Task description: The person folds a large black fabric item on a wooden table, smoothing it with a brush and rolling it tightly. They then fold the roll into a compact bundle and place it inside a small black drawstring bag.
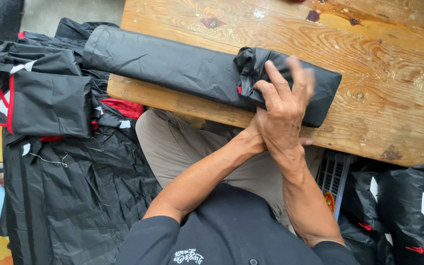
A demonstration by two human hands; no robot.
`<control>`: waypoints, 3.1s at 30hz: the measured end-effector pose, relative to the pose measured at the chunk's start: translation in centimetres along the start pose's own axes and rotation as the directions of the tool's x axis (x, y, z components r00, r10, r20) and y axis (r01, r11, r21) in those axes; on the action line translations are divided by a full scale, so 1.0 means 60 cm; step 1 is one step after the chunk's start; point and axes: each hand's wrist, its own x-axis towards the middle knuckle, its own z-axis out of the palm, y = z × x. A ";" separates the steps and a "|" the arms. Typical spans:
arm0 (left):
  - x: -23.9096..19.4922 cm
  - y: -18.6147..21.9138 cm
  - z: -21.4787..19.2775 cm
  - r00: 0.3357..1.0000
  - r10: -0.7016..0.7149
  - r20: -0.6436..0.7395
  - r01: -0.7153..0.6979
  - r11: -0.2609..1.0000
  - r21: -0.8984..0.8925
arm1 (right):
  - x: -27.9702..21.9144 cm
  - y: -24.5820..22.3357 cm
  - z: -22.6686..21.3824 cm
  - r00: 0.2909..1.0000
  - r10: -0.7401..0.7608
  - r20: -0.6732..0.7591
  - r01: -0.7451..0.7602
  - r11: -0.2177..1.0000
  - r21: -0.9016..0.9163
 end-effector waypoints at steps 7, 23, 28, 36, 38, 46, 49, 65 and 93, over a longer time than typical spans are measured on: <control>-0.036 0.028 0.001 1.000 -0.015 0.023 0.017 0.996 -0.088 | -0.008 0.017 0.010 0.992 -0.102 0.070 0.100 0.994 0.037; -0.065 -0.033 -0.186 0.881 -0.209 -0.424 0.125 0.968 -0.218 | -0.020 0.045 0.031 0.936 -0.146 0.320 0.169 0.985 -0.043; -0.080 -0.109 -0.152 0.813 -0.435 -0.387 0.269 0.870 -0.413 | -0.012 0.014 0.004 0.959 -0.056 0.278 0.059 0.998 -0.004; -0.092 -0.132 -0.154 0.848 -0.512 -0.137 0.260 0.627 -0.735 | -0.040 -0.005 0.055 0.982 -0.104 0.161 0.137 0.968 -0.210; -0.092 -0.146 -0.163 0.809 -0.587 -0.030 0.337 0.506 -0.794 | -0.043 -0.001 0.059 0.970 -0.095 0.226 0.128 0.983 -0.135; 0.028 -0.107 -0.177 0.822 -0.517 0.239 0.569 0.719 -0.400 | -0.036 0.016 0.023 0.937 0.007 0.348 -0.134 0.930 0.343; 0.016 -0.104 -0.153 0.799 -0.548 0.247 0.599 0.689 -0.407 | -0.018 0.030 -0.019 0.899 0.020 0.438 -0.271 0.811 0.519; -0.002 -0.093 -0.114 0.842 -0.535 -0.071 0.539 0.841 0.051 | 0.001 0.105 -0.003 0.909 0.240 0.340 -0.177 0.962 -0.206; -0.004 -0.097 -0.099 0.835 -0.545 -0.072 0.550 0.831 0.081 | 0.022 0.032 0.002 0.914 0.116 0.389 -0.068 0.988 -0.135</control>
